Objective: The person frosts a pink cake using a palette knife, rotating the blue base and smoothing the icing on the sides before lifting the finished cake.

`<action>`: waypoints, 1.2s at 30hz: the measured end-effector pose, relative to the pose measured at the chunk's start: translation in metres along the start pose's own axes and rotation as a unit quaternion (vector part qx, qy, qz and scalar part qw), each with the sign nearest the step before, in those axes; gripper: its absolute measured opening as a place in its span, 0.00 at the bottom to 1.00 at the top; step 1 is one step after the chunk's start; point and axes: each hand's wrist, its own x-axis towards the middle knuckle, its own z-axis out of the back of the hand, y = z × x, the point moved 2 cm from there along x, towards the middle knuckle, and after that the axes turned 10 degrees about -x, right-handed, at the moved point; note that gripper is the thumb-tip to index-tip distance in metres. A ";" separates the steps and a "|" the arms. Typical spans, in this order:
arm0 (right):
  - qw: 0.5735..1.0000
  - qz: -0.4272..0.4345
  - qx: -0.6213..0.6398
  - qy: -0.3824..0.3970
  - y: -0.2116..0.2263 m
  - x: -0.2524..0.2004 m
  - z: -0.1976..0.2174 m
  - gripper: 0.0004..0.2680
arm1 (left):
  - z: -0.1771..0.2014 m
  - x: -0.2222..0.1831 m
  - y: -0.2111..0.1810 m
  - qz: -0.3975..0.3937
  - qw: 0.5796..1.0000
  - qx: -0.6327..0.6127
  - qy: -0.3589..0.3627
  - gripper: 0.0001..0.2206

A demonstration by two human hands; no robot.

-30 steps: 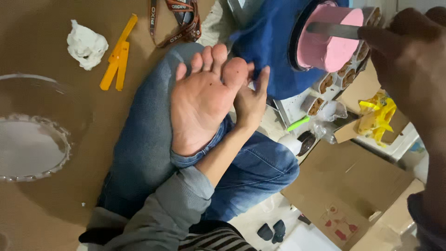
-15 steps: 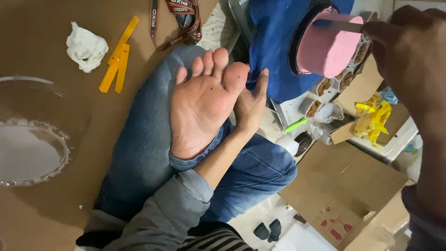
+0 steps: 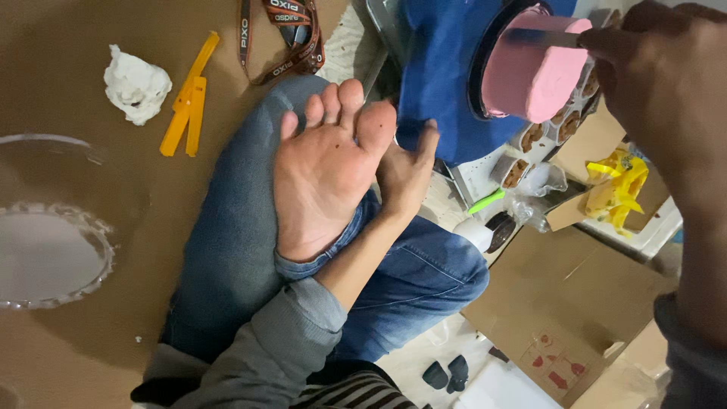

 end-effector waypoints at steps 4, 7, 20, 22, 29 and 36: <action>0.999 0.001 -0.019 -0.027 -0.001 0.001 0.012 0.08 | -0.001 -0.003 -0.002 0.042 0.997 -0.061 0.032 0.18; 0.999 0.002 -0.051 -0.007 -0.001 0.000 0.016 0.05 | -0.002 -0.002 -0.003 0.066 0.991 -0.107 0.040 0.16; 0.998 0.004 -0.041 -0.041 -0.003 -0.003 0.033 0.03 | -0.003 0.003 0.000 0.022 0.998 -0.063 0.004 0.18; 0.998 0.006 -0.036 -0.048 -0.002 -0.003 0.033 0.02 | -0.003 0.003 0.006 0.015 0.998 -0.064 0.009 0.18; 0.999 0.003 -0.006 -0.034 0.001 -0.007 0.036 0.03 | -0.002 0.000 0.002 0.025 0.998 -0.053 0.010 0.22; 1.000 0.004 -0.004 -0.011 0.002 -0.009 0.042 0.02 | -0.001 0.004 -0.003 -0.011 0.998 -0.059 -0.013 0.20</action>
